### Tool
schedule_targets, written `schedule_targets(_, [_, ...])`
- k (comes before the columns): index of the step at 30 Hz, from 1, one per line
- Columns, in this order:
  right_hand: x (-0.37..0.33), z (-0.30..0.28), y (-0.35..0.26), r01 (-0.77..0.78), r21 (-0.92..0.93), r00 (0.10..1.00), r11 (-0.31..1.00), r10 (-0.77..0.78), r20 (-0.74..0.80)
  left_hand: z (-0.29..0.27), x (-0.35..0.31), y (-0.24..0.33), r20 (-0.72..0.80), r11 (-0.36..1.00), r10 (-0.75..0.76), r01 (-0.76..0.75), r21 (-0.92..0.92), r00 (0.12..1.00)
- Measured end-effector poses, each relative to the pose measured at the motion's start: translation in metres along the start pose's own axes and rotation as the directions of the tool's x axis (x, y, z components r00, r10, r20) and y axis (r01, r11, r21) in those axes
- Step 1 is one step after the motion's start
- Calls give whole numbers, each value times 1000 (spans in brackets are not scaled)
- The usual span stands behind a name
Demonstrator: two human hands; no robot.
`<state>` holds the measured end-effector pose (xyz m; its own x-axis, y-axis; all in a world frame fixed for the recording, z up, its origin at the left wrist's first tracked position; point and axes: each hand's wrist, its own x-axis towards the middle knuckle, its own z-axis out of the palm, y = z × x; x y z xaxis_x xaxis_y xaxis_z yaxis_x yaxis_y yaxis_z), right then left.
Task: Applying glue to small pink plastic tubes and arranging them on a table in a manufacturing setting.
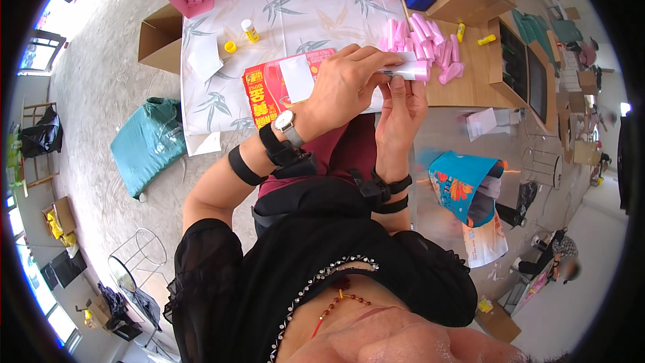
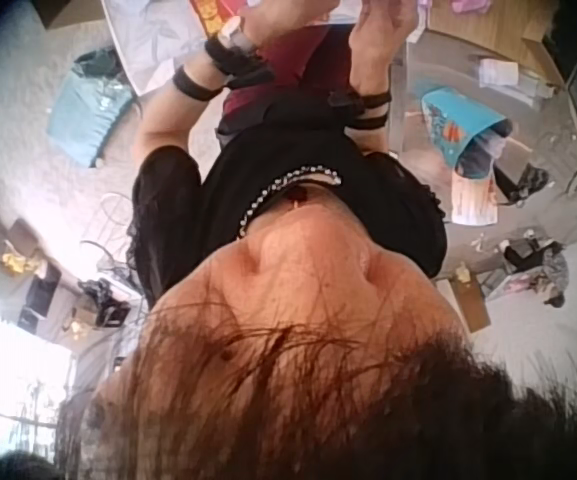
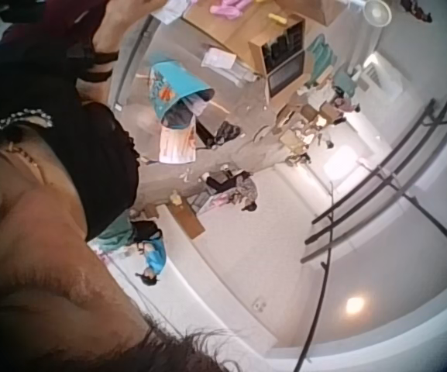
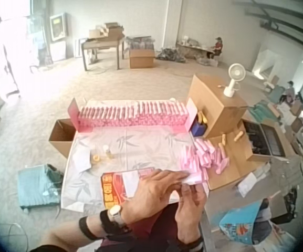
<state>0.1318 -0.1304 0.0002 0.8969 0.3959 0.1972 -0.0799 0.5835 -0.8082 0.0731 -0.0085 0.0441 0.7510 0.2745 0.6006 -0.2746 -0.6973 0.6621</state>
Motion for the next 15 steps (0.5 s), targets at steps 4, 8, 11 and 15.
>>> schedule_targets(4, [1, -1, -1, -24, -24, 1000, 999, 24, -17, 2, -1, -2, 13, 1000, -25, 25, 13, 1000])
schedule_targets(8, [2, -1, -1, -23, -38, 999, 999, 21, -41, 4, 0, -6, 11, 1000, 4, -4, 26, 1000])
schedule_targets(11, [3, -2, -1, -33, -51, 999, 998, 31, -29, 6, 0, -10, -3, 999, 43, -42, 31, 999])
schedule_targets(15, [4, -3, 0, -32, -47, 999, 998, 30, -43, 9, 1, -13, -10, 996, 81, -80, 39, 997])
